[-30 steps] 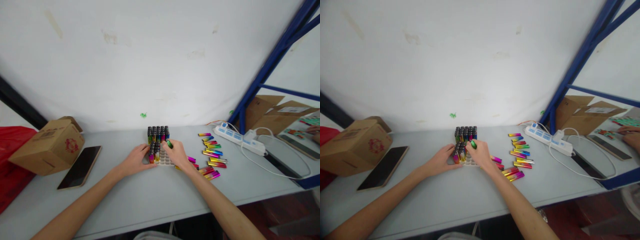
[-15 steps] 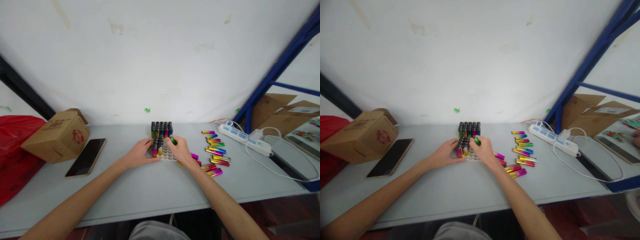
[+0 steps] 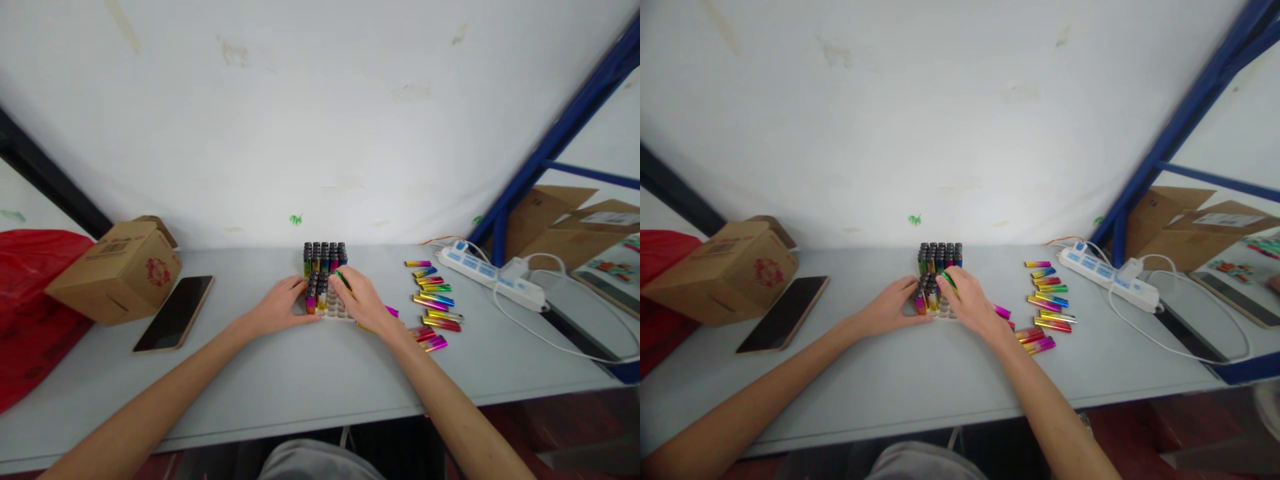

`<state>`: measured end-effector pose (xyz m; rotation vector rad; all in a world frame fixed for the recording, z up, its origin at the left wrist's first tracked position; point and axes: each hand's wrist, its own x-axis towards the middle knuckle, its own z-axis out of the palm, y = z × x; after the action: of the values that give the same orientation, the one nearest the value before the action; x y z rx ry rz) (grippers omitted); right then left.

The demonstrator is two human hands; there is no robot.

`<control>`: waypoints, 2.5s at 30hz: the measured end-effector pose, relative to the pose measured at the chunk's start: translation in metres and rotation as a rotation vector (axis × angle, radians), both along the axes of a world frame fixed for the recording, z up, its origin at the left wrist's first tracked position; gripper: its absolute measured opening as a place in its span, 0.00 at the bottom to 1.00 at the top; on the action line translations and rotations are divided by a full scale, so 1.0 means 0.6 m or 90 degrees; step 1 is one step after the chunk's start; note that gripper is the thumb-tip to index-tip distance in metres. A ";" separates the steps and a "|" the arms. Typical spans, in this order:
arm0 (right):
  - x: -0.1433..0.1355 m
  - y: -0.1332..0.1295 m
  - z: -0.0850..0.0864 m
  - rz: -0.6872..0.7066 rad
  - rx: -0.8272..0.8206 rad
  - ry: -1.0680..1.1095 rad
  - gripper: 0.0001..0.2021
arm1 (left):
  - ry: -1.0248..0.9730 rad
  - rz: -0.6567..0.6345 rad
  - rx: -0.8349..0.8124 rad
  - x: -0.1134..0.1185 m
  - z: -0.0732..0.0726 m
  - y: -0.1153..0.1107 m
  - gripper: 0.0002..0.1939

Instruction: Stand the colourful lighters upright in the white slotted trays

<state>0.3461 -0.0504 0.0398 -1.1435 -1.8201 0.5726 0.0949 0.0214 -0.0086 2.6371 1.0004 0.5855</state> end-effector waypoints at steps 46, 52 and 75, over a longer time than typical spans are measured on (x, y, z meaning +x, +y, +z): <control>0.300 0.072 0.021 -0.355 -0.112 -0.495 0.13 | -0.004 -0.022 -0.026 -0.009 -0.008 0.013 0.39; 0.352 0.061 -0.008 -0.290 -0.176 -0.551 0.14 | 0.010 -0.026 -0.023 -0.008 -0.007 0.010 0.38; 0.231 0.024 0.004 -0.147 -0.078 -0.222 0.18 | 0.004 -0.016 -0.034 -0.005 0.002 0.005 0.39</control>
<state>0.4844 -0.0357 0.0420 -1.5929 -1.9230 0.3701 0.0917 0.0247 -0.0076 2.6025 0.9704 0.5377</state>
